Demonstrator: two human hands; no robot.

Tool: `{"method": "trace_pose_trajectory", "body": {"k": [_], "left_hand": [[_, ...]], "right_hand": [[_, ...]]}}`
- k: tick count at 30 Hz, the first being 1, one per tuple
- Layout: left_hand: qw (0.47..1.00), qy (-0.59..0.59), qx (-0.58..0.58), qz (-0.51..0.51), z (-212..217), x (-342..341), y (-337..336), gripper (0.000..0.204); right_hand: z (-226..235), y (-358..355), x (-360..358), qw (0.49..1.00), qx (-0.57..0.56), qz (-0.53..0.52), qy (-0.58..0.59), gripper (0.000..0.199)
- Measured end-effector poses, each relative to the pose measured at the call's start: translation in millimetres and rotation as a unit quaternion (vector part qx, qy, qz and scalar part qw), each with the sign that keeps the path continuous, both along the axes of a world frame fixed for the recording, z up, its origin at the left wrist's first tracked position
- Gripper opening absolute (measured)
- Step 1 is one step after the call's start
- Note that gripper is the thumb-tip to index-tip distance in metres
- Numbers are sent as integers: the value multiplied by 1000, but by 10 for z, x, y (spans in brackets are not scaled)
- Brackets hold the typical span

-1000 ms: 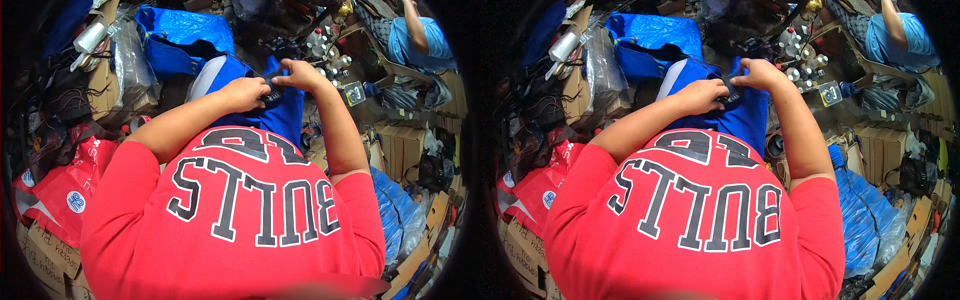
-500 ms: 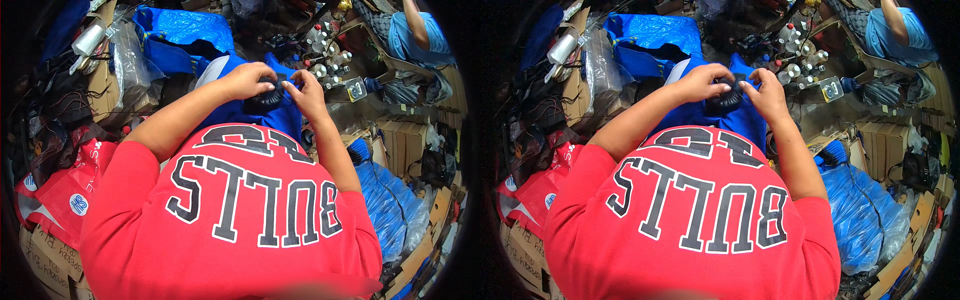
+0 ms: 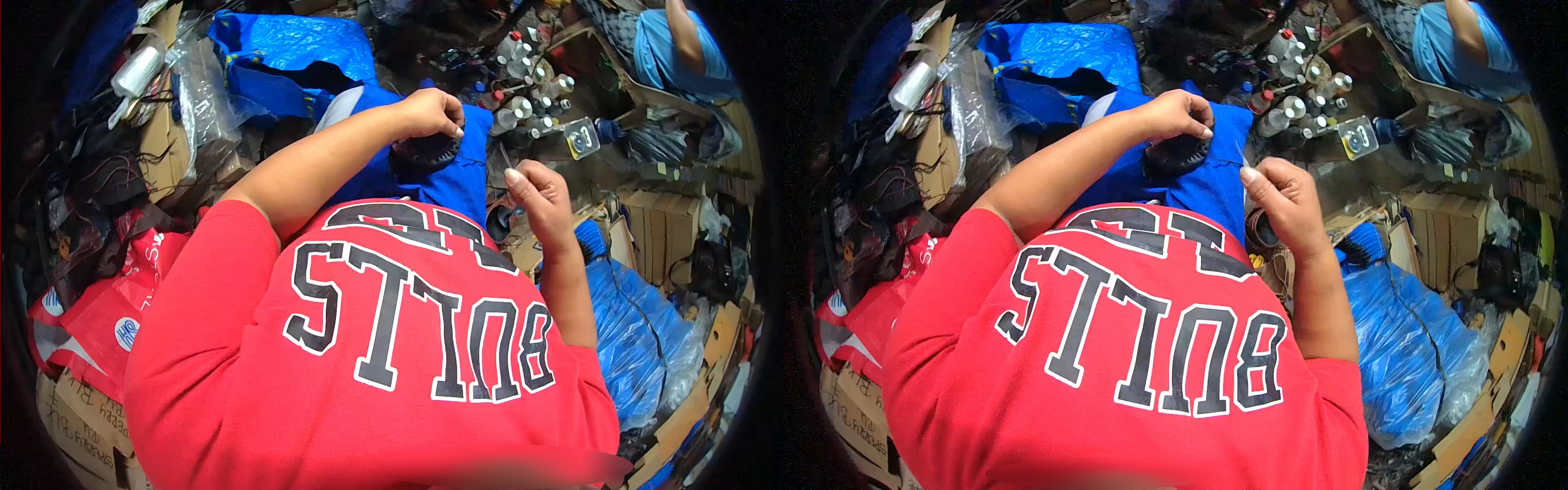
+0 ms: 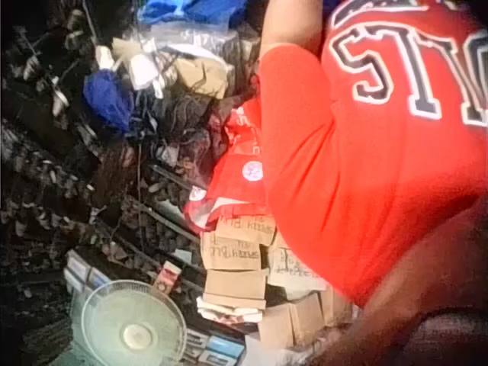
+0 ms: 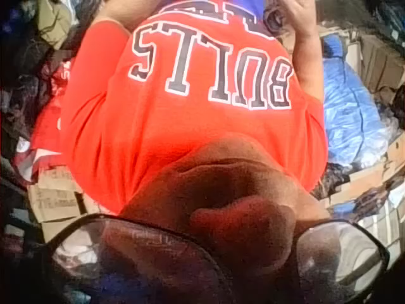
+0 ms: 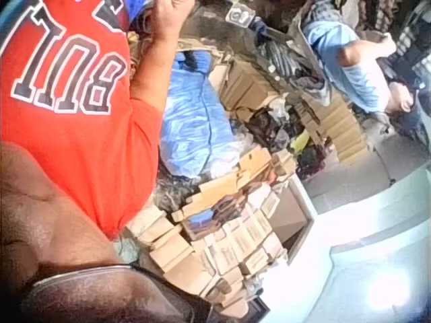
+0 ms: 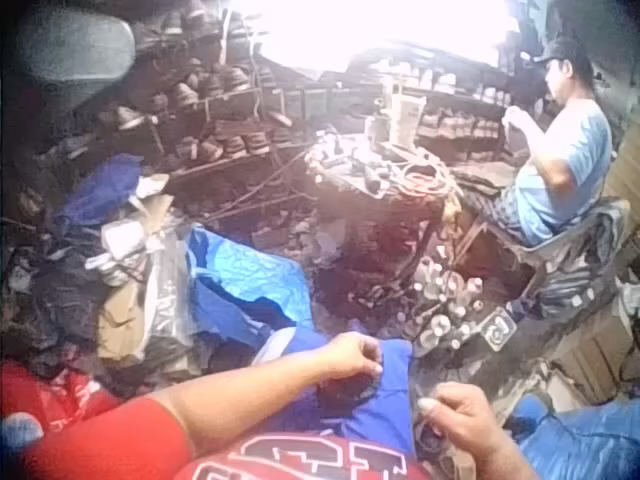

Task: Manually stitching a black leather component of a shoe with a needle and thread.

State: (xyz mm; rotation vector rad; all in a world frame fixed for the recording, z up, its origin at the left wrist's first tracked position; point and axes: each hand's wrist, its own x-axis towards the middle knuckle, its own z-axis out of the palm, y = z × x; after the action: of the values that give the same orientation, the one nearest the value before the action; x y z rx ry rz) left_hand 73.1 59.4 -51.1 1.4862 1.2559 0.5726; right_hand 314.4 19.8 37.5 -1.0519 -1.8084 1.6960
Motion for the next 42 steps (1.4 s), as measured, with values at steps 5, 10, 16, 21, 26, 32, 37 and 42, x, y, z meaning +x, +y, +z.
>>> {"method": "trace_pose_trajectory", "body": {"k": [5,10,16,21,26,32,37,42], "left_hand": [[991,-85,-93,-53,91,-130,7,21],[988,-73,-115,-77,200,-170,-4,24],[990,-56,-81,-97,193,-182,-6,28],[990,-48,-91,-97,173,-171,12,29],[988,-61,-81,-117,96,-169,72,27],[984,-71,-82,-144,61,-141,149,22],[984,-62,-70,-150,55,-138,175,21],[982,-71,-73,-160,56,-196,157,23]], "right_hand": [[-197,60,-152,983,152,-50,-89,25],[-359,139,-358,953,238,-6,-186,23],[-408,180,-416,928,275,14,-250,18],[-360,173,-449,911,288,26,-295,18],[-479,127,-466,933,268,-29,-238,17],[-393,323,-416,936,271,25,-225,14],[-346,327,-489,903,343,75,-249,15],[-615,394,-314,974,150,40,-166,17]]}}
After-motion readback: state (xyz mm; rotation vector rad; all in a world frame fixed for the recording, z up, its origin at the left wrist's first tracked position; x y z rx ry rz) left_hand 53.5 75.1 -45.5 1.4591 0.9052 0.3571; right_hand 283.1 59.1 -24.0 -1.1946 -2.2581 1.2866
